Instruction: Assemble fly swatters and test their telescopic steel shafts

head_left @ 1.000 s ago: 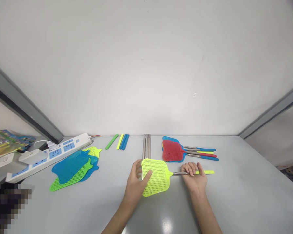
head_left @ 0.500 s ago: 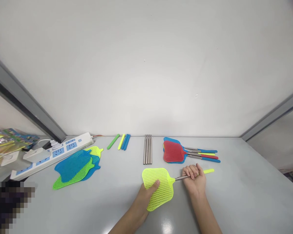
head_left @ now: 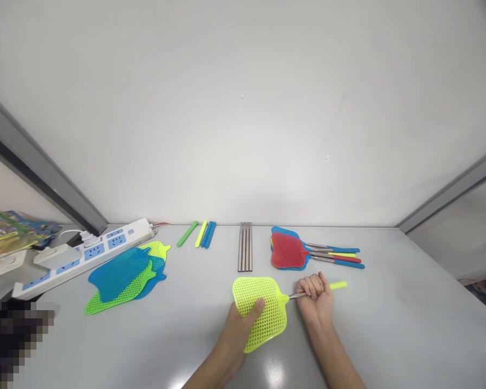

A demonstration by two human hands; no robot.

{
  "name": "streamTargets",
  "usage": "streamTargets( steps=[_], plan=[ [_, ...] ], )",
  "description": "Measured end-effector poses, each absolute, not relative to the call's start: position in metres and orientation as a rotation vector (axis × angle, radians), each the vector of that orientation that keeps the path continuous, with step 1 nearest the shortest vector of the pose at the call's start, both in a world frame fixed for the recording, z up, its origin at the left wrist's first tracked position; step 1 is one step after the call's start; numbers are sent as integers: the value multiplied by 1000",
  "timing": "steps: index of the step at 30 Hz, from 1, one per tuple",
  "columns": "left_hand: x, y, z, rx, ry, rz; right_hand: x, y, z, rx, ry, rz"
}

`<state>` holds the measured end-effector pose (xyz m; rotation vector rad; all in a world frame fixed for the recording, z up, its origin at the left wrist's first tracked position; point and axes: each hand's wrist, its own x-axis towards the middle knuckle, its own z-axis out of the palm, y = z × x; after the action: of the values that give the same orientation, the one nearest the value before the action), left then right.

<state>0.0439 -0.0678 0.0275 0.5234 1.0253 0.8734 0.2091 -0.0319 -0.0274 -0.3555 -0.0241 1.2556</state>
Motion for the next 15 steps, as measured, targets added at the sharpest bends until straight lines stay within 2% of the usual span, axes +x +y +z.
streamTargets(
  steps=[15],
  plan=[
    [45, -69, 27, 493, 1158, 926, 204, -28, -26, -326, 50, 1312]
  ],
)
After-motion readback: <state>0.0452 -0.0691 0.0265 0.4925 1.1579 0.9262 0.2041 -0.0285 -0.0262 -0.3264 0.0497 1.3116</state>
